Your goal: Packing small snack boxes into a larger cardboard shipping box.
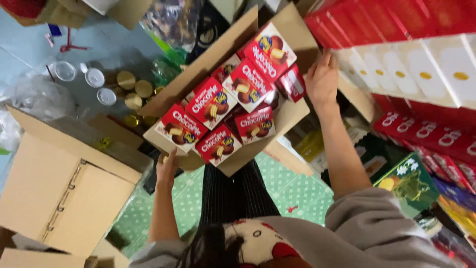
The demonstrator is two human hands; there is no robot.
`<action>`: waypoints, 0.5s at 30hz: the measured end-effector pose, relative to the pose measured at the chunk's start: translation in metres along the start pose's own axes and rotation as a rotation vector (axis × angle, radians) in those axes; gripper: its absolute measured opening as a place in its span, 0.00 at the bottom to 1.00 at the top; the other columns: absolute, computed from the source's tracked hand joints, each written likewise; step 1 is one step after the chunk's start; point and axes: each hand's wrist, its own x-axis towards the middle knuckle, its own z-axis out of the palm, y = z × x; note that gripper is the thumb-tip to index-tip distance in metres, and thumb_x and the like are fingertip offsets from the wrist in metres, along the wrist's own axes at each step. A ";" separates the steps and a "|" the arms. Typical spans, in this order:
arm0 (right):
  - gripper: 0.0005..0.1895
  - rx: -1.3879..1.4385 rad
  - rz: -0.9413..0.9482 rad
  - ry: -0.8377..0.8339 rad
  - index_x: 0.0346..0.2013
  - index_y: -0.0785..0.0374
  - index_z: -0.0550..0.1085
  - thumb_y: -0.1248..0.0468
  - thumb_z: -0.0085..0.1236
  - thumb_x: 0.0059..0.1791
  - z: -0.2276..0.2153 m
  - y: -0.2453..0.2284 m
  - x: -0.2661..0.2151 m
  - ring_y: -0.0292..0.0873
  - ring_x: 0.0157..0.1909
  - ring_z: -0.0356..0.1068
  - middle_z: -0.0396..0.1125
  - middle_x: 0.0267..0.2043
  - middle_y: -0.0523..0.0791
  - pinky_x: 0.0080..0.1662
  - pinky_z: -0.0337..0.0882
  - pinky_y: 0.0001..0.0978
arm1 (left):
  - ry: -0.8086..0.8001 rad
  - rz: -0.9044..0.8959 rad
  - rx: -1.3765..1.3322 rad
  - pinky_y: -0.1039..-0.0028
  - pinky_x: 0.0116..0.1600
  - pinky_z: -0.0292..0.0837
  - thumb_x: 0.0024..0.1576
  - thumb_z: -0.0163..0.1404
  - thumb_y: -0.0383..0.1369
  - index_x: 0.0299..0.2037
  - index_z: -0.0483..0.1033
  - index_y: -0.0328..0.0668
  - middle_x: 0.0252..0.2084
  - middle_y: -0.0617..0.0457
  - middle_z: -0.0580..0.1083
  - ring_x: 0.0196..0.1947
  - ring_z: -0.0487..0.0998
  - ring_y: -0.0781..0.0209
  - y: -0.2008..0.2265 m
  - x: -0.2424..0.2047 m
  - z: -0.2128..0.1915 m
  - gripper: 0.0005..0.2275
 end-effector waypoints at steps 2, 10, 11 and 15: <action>0.32 0.082 0.048 -0.055 0.74 0.79 0.62 0.71 0.57 0.56 -0.005 -0.010 -0.008 0.71 0.65 0.67 0.69 0.67 0.66 0.66 0.67 0.59 | -0.088 0.118 -0.004 0.70 0.52 0.79 0.60 0.67 0.38 0.71 0.73 0.31 0.56 0.49 0.80 0.51 0.82 0.59 0.012 -0.003 0.000 0.31; 0.12 0.021 0.044 -0.235 0.39 0.69 0.79 0.61 0.67 0.57 0.007 0.005 0.025 0.70 0.40 0.75 0.74 0.37 0.64 0.41 0.74 0.61 | 0.012 0.440 0.348 0.63 0.46 0.79 0.66 0.61 0.41 0.52 0.77 0.31 0.45 0.44 0.81 0.42 0.82 0.53 0.014 -0.056 0.009 0.18; 0.12 0.055 -0.043 -0.243 0.36 0.70 0.78 0.63 0.66 0.58 0.015 0.012 0.026 0.70 0.38 0.75 0.73 0.35 0.64 0.39 0.74 0.61 | 0.165 0.531 0.651 0.60 0.45 0.76 0.69 0.60 0.43 0.45 0.78 0.26 0.40 0.37 0.79 0.38 0.80 0.45 0.012 -0.054 0.021 0.20; 0.10 0.166 -0.134 -0.304 0.40 0.71 0.78 0.65 0.60 0.62 0.011 0.030 0.024 0.69 0.40 0.75 0.71 0.36 0.64 0.41 0.74 0.58 | 0.293 0.894 0.546 0.53 0.37 0.70 0.71 0.56 0.39 0.44 0.79 0.27 0.33 0.30 0.77 0.33 0.78 0.31 0.011 -0.077 0.055 0.16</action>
